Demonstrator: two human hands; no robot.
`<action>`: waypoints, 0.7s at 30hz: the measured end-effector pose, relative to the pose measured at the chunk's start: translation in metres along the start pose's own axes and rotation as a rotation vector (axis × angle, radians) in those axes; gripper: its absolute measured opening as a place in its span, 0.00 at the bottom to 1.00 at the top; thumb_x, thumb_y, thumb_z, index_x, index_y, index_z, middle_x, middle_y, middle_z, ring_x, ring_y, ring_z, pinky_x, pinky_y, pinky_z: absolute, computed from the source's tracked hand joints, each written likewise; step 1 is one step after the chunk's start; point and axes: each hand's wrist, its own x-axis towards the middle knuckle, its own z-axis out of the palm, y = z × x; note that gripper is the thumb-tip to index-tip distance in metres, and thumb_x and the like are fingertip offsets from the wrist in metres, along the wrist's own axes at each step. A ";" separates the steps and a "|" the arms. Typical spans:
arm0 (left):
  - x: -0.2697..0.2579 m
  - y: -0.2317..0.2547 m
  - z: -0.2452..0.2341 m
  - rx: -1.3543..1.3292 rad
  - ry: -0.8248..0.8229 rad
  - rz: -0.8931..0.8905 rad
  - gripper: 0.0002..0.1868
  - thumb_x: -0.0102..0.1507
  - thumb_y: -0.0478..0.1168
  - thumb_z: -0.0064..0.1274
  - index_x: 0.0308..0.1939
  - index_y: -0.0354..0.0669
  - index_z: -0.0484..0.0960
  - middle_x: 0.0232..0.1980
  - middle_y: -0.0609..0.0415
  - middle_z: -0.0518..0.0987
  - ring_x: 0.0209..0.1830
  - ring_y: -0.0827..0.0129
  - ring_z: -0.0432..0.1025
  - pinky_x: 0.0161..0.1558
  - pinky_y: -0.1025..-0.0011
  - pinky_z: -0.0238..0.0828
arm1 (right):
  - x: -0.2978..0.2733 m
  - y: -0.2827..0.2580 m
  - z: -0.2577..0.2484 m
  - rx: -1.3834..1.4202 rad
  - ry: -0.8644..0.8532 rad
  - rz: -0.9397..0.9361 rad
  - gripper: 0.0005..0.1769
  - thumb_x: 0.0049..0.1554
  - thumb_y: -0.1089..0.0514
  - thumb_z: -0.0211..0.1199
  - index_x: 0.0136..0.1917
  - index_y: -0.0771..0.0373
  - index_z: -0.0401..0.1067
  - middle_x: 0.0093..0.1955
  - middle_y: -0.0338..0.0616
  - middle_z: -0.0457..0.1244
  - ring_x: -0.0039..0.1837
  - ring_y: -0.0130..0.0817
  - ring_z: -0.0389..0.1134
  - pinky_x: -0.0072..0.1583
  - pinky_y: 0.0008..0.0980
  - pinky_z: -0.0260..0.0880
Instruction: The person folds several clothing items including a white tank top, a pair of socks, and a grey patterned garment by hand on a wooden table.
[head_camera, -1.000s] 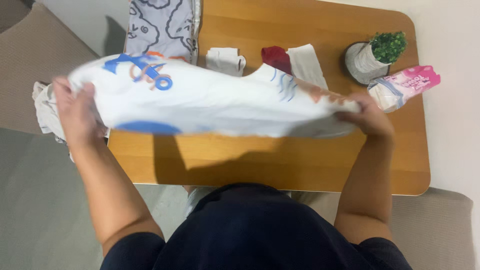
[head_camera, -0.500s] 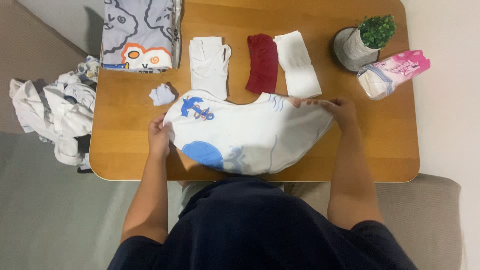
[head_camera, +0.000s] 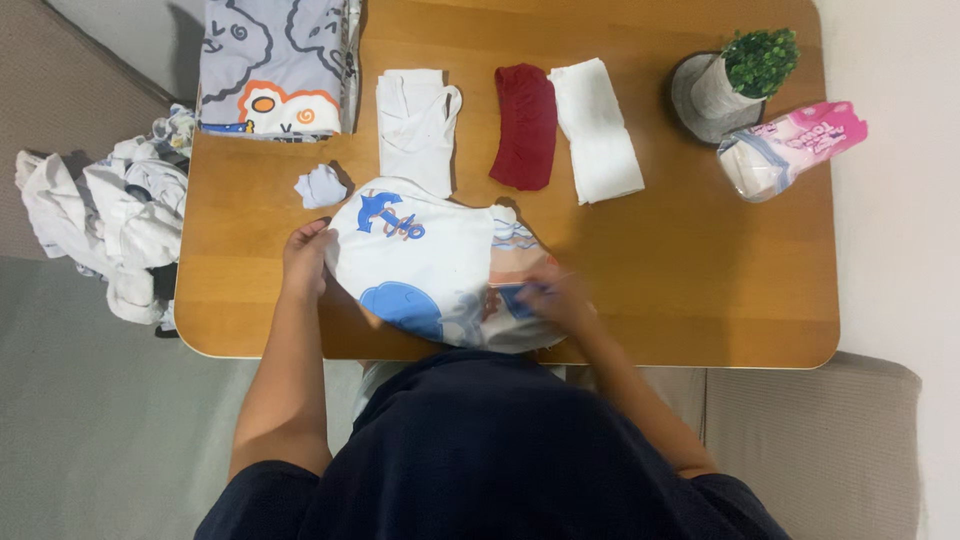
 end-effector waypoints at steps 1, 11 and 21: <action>-0.001 0.004 0.001 0.035 0.017 -0.033 0.17 0.62 0.29 0.59 0.53 0.34 0.74 0.47 0.50 0.79 0.42 0.69 0.76 0.44 0.72 0.76 | 0.001 0.009 -0.013 -0.031 0.071 0.387 0.22 0.61 0.40 0.66 0.57 0.59 0.76 0.48 0.49 0.70 0.48 0.41 0.73 0.52 0.42 0.72; -0.049 -0.001 0.058 0.528 0.143 0.576 0.24 0.53 0.31 0.64 0.50 0.29 0.72 0.42 0.43 0.79 0.39 0.59 0.75 0.43 0.64 0.75 | 0.009 0.185 -0.039 0.613 -0.018 0.466 0.18 0.55 0.51 0.68 0.57 0.61 0.78 0.48 0.44 0.71 0.48 0.36 0.71 0.50 0.37 0.71; -0.173 -0.038 0.212 1.511 -1.143 0.587 0.41 0.62 0.60 0.50 0.71 0.37 0.62 0.79 0.42 0.54 0.81 0.51 0.43 0.74 0.43 0.32 | -0.012 0.204 -0.048 0.561 -0.086 0.480 0.26 0.39 0.61 0.76 0.54 0.62 0.78 0.48 0.45 0.72 0.48 0.36 0.73 0.51 0.35 0.73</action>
